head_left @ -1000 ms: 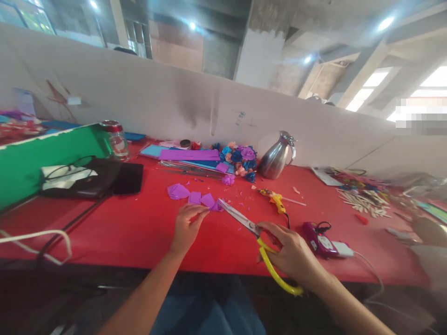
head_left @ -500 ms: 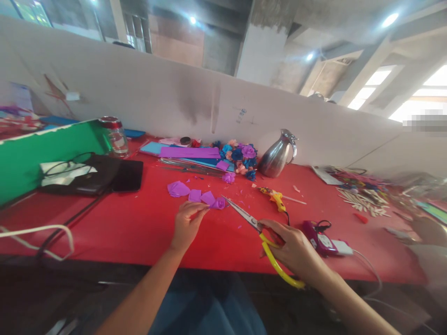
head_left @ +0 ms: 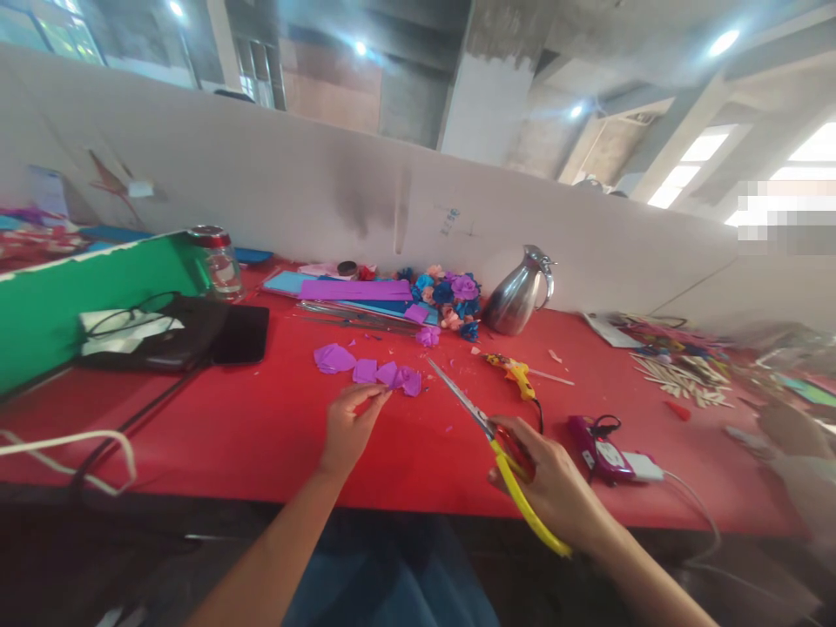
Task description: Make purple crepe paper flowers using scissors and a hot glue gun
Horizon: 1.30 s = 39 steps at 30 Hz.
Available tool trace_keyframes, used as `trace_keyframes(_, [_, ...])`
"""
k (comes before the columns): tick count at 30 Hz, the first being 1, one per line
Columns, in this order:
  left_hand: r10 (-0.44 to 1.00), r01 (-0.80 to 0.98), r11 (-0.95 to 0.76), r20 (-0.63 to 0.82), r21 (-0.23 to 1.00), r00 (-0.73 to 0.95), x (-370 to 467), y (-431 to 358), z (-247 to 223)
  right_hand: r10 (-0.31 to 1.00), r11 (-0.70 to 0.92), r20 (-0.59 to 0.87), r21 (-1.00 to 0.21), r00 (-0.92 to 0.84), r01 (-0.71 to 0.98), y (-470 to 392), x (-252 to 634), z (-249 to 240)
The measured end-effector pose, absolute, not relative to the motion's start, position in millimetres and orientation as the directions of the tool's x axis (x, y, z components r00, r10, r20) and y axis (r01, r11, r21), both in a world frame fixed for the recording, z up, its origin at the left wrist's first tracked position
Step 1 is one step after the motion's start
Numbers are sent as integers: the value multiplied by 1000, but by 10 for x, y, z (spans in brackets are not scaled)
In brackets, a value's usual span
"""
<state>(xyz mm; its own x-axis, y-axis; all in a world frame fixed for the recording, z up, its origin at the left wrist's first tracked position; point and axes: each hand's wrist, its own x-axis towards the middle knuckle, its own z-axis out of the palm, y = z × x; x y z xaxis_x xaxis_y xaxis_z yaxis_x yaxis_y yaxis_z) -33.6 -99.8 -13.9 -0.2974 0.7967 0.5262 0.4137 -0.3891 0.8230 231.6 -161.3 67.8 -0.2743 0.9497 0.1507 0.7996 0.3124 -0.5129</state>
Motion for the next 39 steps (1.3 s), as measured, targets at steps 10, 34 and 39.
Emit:
trace_keyframes(10, [810,378,-342,474,860,-346,-329,-1019,-144,942,335,209,-604,-262,723,-1685,1991,494])
trace_keyframes(34, [786,444,-362,524,820,-328,-332,-1036,-115,965,260,186,-653,-182,712,-1670,1870,376])
trace_keyframes(39, [783,444,-368,529,817,-326,-335,-1032,-122,973,232,157,-665,-171,710,-1672,1867,391])
